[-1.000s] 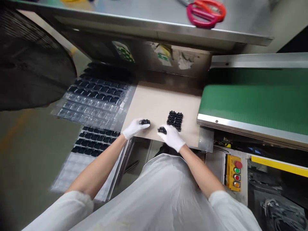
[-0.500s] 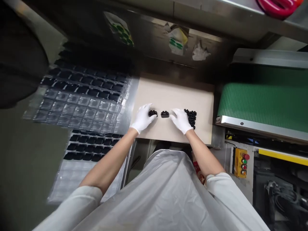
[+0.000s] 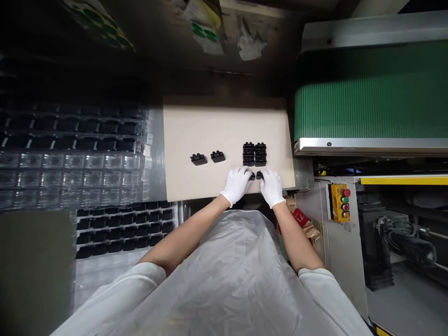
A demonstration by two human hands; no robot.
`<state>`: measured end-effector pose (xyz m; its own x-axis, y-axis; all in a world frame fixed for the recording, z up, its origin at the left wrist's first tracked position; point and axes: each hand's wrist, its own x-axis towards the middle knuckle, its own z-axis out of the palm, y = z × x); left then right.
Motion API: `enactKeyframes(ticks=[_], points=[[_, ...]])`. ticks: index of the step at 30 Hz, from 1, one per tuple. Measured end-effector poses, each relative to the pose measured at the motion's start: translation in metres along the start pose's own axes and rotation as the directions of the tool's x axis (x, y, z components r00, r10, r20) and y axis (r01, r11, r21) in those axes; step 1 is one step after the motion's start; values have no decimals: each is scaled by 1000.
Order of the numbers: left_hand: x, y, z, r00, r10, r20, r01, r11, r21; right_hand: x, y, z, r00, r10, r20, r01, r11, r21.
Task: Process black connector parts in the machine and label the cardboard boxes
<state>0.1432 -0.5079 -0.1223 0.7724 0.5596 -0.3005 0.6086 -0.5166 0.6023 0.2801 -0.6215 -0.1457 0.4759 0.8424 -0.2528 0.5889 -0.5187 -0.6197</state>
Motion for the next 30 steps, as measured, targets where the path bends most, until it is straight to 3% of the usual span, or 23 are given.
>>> enactKeyframes(ticks=[5,7,9,11,13,15,17,18,19,21,23,25,27,28,29,30], points=[[-6,-13,13,994,-108,-13,104,983,-150,6,18,13,994,108,3,-105,960,260],[-12,-13,13,977,-210,-32,185,917,-354,4,23,10,985,172,12,-162,900,405],[-22,-9,11,947,-321,37,265,708,-654,-9,30,-1,977,210,44,-198,808,555],[-34,3,7,928,-344,145,303,466,-831,-34,41,-22,975,210,77,-206,706,678],[-46,26,8,929,-287,231,323,328,-888,-66,59,-47,965,227,133,-228,470,853],[-54,60,15,901,-222,373,393,55,-918,-98,80,-71,939,248,239,-253,27,967],[-57,102,31,826,-125,550,512,-241,-824,-125,97,-90,908,233,349,-234,-410,882],[-58,124,42,778,-79,624,571,-327,-753,-135,105,-97,894,224,388,-223,-530,818],[-57,146,54,732,-51,680,624,-350,-698,-142,112,-104,882,223,414,-210,-601,771],[-51,188,78,654,-25,756,717,-300,-630,-153,127,-115,866,260,427,-167,-654,738],[-38,230,98,606,-21,795,782,-170,-600,-164,148,-130,857,336,391,-81,-662,745],[-17,277,113,615,1,788,787,47,-615,-187,175,-153,842,423,334,47,-676,736],[9,338,130,677,101,729,677,303,-671,-227,204,-189,809,537,238,206,-639,741],[22,374,142,708,192,679,569,413,-711,-253,217,-211,755,641,141,306,-535,788],[33,413,156,730,297,616,440,486,-755,-281,231,-236,662,750,9,401,-364,841],[43,453,173,737,415,534,296,513,-806,-308,244,-261,502,844,-188,462,-78,883]])
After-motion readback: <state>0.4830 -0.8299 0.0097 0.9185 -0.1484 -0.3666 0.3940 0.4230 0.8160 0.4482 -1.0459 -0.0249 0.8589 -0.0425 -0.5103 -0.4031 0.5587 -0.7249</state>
